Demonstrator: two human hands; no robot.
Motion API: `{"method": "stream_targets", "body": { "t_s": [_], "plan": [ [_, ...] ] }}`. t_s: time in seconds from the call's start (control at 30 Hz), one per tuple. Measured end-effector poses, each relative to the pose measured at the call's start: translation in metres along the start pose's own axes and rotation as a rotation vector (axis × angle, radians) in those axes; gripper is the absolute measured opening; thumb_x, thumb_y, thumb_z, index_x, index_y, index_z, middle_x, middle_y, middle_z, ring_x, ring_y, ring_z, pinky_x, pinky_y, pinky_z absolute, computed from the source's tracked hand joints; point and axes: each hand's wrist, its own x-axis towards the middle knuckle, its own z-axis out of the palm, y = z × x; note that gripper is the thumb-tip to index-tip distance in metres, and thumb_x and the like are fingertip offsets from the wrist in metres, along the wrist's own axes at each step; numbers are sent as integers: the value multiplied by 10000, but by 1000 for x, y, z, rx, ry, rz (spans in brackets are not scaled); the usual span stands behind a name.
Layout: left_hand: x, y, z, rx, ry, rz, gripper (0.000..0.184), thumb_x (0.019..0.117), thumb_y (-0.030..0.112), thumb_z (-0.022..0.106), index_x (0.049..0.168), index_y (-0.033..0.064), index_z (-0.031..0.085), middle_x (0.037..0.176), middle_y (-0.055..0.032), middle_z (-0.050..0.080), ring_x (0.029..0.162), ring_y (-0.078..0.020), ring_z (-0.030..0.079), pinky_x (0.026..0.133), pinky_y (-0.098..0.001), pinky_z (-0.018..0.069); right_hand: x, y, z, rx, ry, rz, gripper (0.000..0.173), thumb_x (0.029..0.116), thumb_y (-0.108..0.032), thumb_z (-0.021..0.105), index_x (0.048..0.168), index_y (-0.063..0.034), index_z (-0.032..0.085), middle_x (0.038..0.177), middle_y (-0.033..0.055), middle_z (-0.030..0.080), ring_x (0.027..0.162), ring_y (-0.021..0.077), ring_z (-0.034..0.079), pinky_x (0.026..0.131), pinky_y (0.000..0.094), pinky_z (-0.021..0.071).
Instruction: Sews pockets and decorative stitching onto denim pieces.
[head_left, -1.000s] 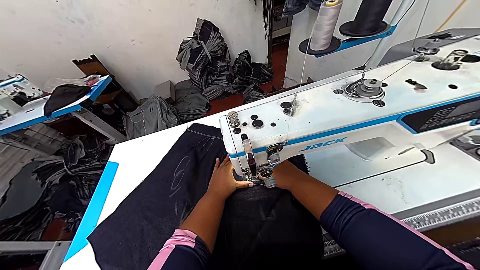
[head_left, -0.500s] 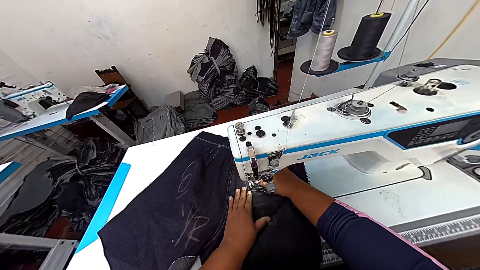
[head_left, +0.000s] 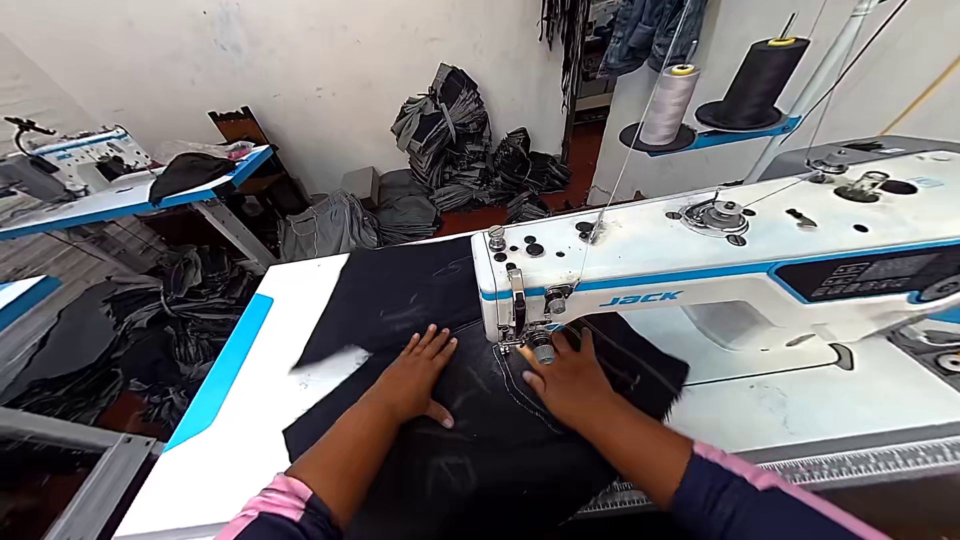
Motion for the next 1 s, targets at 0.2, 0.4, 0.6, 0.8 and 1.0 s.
{"method": "stream_targets", "body": {
  "t_s": [0.2,0.4,0.6,0.8,1.0],
  "plan": [
    [-12,96,60,-264,318,234,606,943,415,700,1377,-2,623,1423,-186,614,1423,-349,496,1234,-489,302,-25,-2,20,107,-83,-62,578,1102,-474,211,1648,-284,229,1726,21,171,1598,347,12,1134,798,-54],
    [-8,88,72,-317,425,221,551,945,452,684,1275,10,699,1365,-170,658,1376,-340,550,1196,-472,373,-17,1,22,74,-86,-59,575,1102,-492,210,1641,-297,255,1728,-5,165,1601,316,-12,1141,782,-80],
    [7,79,65,-290,439,220,546,945,475,671,1255,27,714,1365,-148,664,1385,-313,546,1189,-447,388,-1,5,15,61,-87,-36,582,1103,-497,227,1641,-278,260,1705,21,248,1603,300,25,1159,750,-109],
    [20,68,62,-262,458,230,544,933,474,687,1250,33,722,1357,-140,671,1378,-300,555,1184,-438,396,10,4,7,67,-95,-5,575,1104,-494,257,1607,-237,363,1677,31,317,1596,321,83,1162,751,-92],
    [29,58,55,-259,437,246,533,930,475,698,1246,47,728,1370,-130,663,1393,-293,538,1195,-432,379,19,1,3,61,-91,36,554,1107,-470,275,1584,-223,413,1627,28,403,1574,327,172,1170,743,-76]
  ]
}}
